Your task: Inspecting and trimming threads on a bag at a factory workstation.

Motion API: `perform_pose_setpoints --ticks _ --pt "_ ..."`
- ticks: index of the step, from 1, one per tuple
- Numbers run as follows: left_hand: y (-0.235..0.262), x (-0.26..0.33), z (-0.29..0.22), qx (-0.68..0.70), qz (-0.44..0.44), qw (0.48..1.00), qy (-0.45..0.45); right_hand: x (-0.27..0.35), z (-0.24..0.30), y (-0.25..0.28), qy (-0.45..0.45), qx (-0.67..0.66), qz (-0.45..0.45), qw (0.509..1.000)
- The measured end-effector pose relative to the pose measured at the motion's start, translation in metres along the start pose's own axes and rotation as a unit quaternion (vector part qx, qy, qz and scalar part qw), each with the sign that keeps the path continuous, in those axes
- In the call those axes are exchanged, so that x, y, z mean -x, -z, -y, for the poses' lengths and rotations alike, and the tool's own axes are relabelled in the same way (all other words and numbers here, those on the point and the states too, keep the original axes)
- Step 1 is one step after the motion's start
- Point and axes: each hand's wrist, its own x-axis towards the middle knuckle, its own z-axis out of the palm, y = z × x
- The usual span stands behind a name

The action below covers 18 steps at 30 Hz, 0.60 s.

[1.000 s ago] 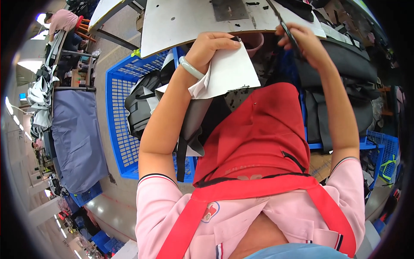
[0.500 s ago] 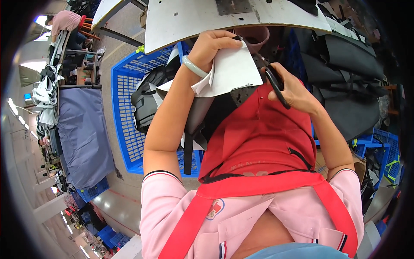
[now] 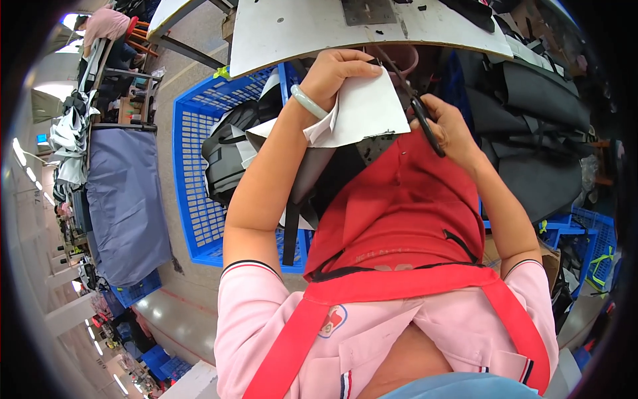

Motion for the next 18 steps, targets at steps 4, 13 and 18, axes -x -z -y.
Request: perform_pose_setpoints --ticks 4,13,18 --pt "-0.005 0.002 0.001 -0.023 -0.012 1.0 0.004 -0.052 -0.005 0.051 0.09 0.213 -0.137 0.963" --pt "-0.052 -0.022 0.049 -0.439 0.003 0.876 -0.2 -0.12 0.011 0.127 0.214 0.543 -0.28 0.762" --pt "-0.091 -0.024 0.146 -0.608 -0.031 0.769 -0.193 -0.074 0.074 -0.05 0.213 0.187 0.088 0.955"
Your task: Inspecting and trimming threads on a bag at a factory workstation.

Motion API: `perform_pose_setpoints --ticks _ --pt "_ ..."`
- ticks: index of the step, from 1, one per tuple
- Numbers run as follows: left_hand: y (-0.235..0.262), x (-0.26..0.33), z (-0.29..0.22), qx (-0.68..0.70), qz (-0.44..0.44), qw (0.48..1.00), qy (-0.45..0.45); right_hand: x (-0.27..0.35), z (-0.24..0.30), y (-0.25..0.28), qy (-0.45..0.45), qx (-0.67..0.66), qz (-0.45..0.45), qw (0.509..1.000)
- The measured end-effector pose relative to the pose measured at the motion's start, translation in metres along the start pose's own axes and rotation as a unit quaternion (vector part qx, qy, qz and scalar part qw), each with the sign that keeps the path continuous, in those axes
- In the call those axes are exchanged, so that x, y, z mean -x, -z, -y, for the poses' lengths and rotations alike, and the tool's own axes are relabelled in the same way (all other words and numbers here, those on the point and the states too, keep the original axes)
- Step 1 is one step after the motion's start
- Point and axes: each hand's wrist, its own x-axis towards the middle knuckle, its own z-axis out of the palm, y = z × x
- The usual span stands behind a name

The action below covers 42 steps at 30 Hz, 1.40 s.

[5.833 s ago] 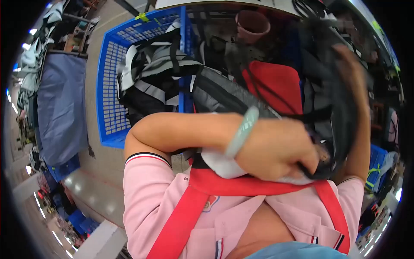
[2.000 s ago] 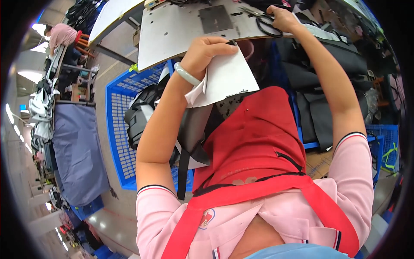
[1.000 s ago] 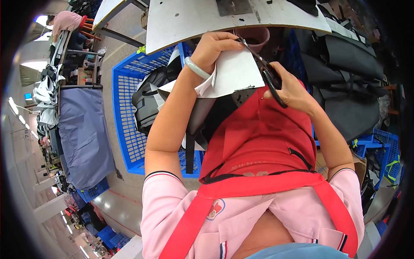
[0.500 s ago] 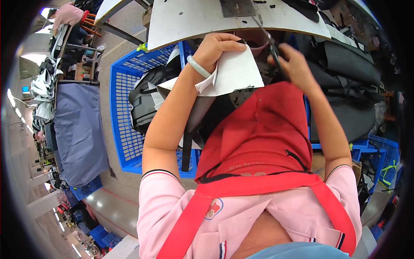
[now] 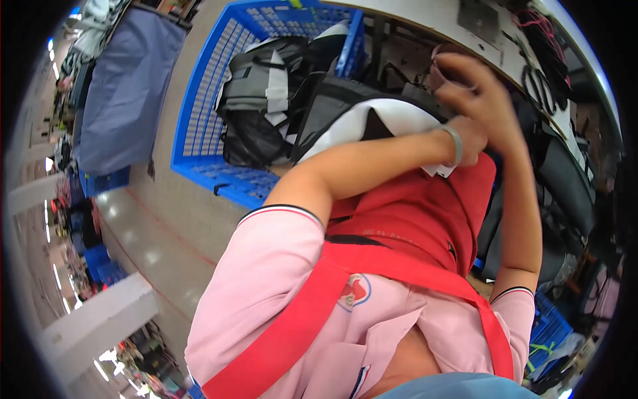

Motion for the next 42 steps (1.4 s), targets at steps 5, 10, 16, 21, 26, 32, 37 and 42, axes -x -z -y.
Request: perform_pose_setpoints --ticks 5,10,16,21,26,32,37,42 --pt "-0.078 0.053 -0.054 0.139 0.024 0.988 -0.069 0.026 0.002 -0.102 0.026 0.133 0.273 0.952" --pt "0.107 0.129 -0.07 0.349 0.125 0.915 -0.157 0.052 -0.019 -0.056 -0.019 -0.017 0.317 0.948" --pt "0.109 0.2 0.181 0.24 -0.297 0.872 0.307 0.097 -0.016 0.014 -0.058 0.046 0.197 0.978" --pt "-0.003 0.231 0.211 0.093 -0.188 0.924 0.321 0.133 0.005 0.035 -0.127 -0.031 0.062 0.989" --pt "-0.031 0.174 0.172 -0.084 -0.394 0.843 0.357 0.16 0.064 0.052 -0.079 -0.05 0.099 0.991" --pt "0.097 0.151 0.097 0.214 -0.437 0.86 0.153 0.23 0.025 0.176 -0.297 -0.074 -0.124 0.944" --pt "0.221 0.132 -0.013 0.445 -0.113 0.885 0.08 0.244 0.034 0.23 -0.289 0.05 -0.028 0.956" --pt "0.245 0.081 -0.085 0.451 0.028 0.882 -0.131 0.11 0.119 0.147 0.088 0.169 0.093 0.977"
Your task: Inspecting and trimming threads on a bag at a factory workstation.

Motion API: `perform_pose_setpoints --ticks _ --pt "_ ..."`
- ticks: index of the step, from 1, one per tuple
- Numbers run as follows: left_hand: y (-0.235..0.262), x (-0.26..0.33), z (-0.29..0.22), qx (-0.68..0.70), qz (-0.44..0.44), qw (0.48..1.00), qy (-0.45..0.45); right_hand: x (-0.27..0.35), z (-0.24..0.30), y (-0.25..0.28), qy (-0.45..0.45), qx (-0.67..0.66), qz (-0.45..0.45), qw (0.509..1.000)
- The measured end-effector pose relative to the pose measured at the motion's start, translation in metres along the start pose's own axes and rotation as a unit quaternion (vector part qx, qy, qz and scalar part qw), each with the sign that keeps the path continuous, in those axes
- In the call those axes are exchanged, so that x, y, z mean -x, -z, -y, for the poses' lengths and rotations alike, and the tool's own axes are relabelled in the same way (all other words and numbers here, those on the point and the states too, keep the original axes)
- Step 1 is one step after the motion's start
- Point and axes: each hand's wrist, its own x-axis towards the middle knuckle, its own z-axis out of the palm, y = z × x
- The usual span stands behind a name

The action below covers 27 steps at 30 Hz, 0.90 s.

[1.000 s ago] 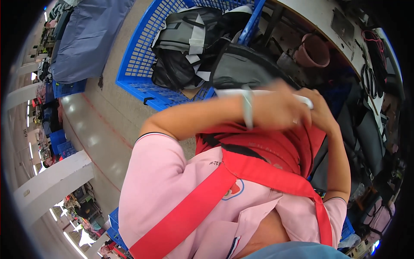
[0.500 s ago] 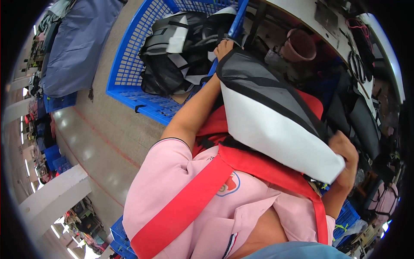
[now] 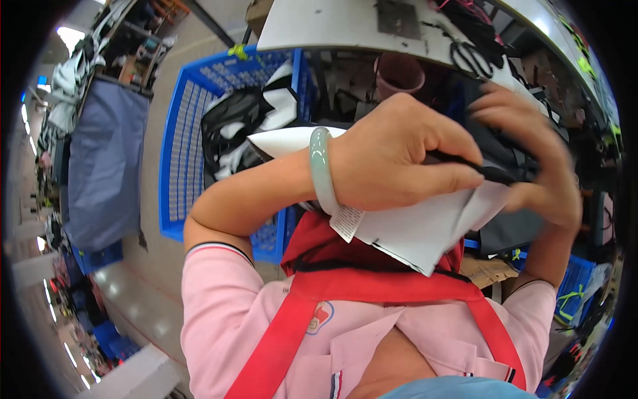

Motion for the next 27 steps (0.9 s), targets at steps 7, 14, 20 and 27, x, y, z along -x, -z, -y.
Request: perform_pose_setpoints --ticks 7,14,20,27 --pt "0.055 -0.053 0.038 0.072 -0.083 0.987 0.116 -0.033 -0.045 -0.028 -0.231 -0.204 -0.066 0.949" --pt "0.12 -0.095 0.095 0.083 -0.102 0.972 0.194 -0.082 -0.128 -0.017 -0.232 -0.193 -0.027 0.953" --pt "0.137 -0.123 0.124 0.09 -0.155 0.961 0.21 -0.107 -0.178 -0.016 -0.252 -0.235 -0.021 0.939" --pt "0.153 -0.148 0.153 0.051 -0.179 0.96 0.21 -0.121 -0.213 -0.02 -0.256 -0.288 -0.018 0.923"
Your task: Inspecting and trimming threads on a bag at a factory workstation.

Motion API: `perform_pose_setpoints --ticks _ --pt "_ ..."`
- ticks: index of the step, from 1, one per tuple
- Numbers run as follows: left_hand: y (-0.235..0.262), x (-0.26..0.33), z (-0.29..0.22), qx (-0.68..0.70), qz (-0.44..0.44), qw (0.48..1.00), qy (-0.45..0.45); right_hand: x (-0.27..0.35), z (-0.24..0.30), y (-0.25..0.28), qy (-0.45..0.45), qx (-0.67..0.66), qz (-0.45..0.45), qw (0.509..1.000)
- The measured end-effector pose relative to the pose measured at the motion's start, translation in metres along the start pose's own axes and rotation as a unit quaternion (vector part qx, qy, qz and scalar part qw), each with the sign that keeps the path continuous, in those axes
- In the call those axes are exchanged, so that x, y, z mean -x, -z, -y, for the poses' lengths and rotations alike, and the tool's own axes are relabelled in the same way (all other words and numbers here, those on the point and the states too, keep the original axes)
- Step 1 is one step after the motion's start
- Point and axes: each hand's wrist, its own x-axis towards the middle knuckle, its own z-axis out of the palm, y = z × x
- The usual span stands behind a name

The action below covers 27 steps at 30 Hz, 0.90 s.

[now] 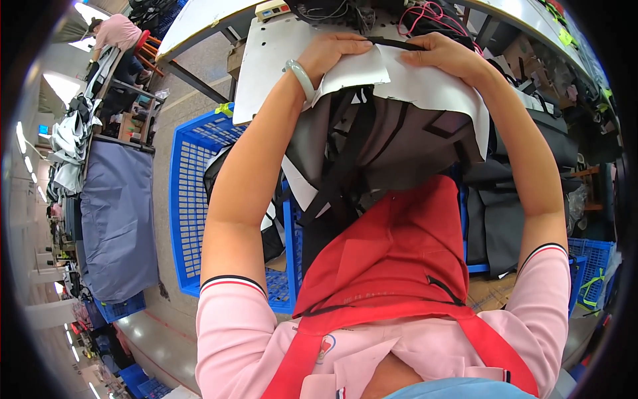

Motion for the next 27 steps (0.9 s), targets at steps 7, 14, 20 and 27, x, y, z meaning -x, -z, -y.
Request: perform_pose_setpoints --ticks 7,14,20,27 --pt "0.009 -0.016 0.007 -0.001 -0.009 0.999 -0.036 -0.016 -0.003 0.006 0.011 0.025 -0.024 0.999" --pt "0.014 -0.03 0.005 -0.025 -0.023 0.998 -0.054 -0.027 0.001 0.015 -0.01 0.033 -0.029 0.999" --pt "0.039 -0.012 0.021 0.076 -0.07 0.991 -0.09 0.019 -0.008 0.011 -0.043 0.057 -0.149 0.986" --pt "-0.003 0.076 -0.002 -0.103 0.021 0.994 -0.016 0.274 -0.015 0.013 -0.109 0.168 -0.311 0.929"
